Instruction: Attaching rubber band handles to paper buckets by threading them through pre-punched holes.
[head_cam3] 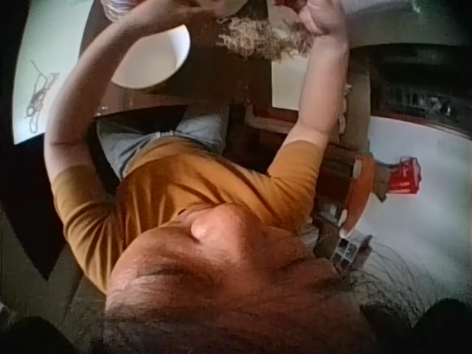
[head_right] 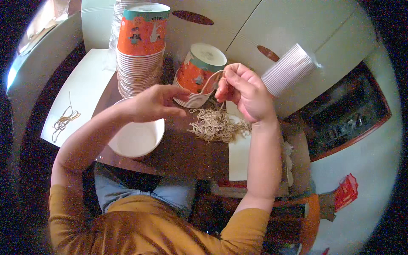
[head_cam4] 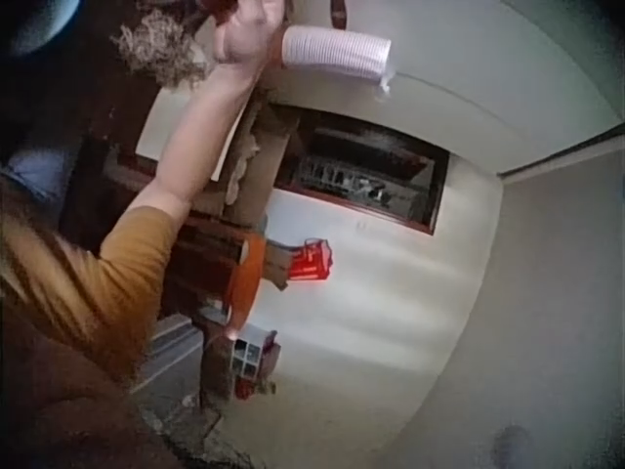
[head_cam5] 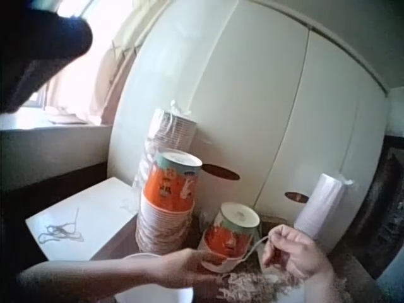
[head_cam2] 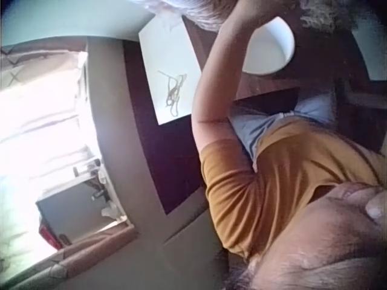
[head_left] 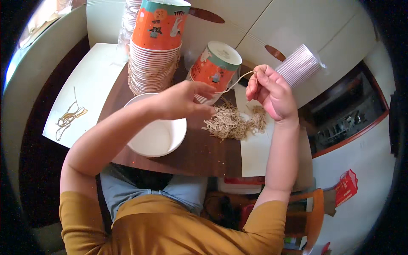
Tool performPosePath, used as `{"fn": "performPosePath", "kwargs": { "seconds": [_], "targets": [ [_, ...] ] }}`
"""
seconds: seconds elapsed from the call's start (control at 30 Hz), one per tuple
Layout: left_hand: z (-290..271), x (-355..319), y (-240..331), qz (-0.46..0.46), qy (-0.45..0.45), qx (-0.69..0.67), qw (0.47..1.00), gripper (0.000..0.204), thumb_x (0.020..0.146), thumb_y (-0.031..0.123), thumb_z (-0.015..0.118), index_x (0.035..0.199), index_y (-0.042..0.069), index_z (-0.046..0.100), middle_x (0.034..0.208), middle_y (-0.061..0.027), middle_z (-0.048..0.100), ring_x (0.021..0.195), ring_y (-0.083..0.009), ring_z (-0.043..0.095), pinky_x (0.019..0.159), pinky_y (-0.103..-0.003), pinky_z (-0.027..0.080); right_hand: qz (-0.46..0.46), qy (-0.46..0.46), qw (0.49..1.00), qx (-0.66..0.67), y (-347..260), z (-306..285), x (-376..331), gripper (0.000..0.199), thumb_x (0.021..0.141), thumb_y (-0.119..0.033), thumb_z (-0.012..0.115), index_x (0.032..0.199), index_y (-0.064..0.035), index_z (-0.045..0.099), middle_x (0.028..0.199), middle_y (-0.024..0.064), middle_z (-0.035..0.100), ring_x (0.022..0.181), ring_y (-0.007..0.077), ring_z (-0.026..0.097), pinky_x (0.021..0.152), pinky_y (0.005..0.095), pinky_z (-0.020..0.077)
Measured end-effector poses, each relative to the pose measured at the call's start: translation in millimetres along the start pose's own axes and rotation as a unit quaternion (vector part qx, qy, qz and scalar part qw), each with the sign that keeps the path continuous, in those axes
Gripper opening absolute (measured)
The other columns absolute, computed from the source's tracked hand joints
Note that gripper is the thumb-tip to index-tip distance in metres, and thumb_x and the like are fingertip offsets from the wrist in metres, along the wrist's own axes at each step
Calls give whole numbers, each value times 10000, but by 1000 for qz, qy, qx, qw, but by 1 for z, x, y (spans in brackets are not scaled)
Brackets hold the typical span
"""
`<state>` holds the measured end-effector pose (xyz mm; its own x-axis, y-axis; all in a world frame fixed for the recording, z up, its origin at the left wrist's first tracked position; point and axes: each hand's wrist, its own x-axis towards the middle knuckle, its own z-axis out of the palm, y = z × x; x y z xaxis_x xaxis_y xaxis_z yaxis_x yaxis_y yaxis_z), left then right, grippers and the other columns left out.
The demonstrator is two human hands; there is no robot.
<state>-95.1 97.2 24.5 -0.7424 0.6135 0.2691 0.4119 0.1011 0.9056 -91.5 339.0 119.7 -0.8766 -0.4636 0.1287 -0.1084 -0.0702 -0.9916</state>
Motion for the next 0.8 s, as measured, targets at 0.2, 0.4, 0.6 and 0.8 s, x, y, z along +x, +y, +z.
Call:
{"fn": "performPosePath", "kwargs": {
  "seconds": [0.2, 0.4, 0.6, 0.8],
  "targets": [
    [10, -23, 26, -87, 27, -101, 991, 229, 912, 182, 620, 934, -37, 681, 740, -40, 660, 688, -60, 612, 642, -206, 511, -47, -55, 997, 1, -5, 29, -9, 184, 967, -227, 514, 953, -45, 494, 752, 59, 587, 658, 144, 585, 617, 271, 490],
    [-22, -74, 42, -83, 33, -45, 995, 267, 925, 215, 604, 886, -33, 693, 747, -51, 689, 607, -83, 611, 571, -229, 506, -19, -74, 997, -21, 5, 23, -22, 159, 932, -187, 576, 949, -35, 531, 679, -17, 496, 549, 66, 452, 532, 229, 404],
    [-58, -111, 62, -98, 92, -79, 988, 250, 899, 199, 631, 922, -41, 697, 709, -95, 682, 552, -101, 597, 520, -231, 493, 208, -152, 938, -231, 42, -4, -42, 165, 841, -130, 680, 969, -58, 603, 786, -52, 560, 732, 38, 522, 664, 210, 438],
    [-35, -94, 79, -95, -32, 147, 984, 183, 881, 148, 610, 890, -8, 706, 685, -83, 667, 612, -125, 623, 560, -286, 496, -10, -131, 913, -385, 53, 28, -56, 648, 758, -302, 759, 1282, -33, 491, 1230, 107, 538, 1181, 203, 489, 1024, 340, 362]
  ]
}}
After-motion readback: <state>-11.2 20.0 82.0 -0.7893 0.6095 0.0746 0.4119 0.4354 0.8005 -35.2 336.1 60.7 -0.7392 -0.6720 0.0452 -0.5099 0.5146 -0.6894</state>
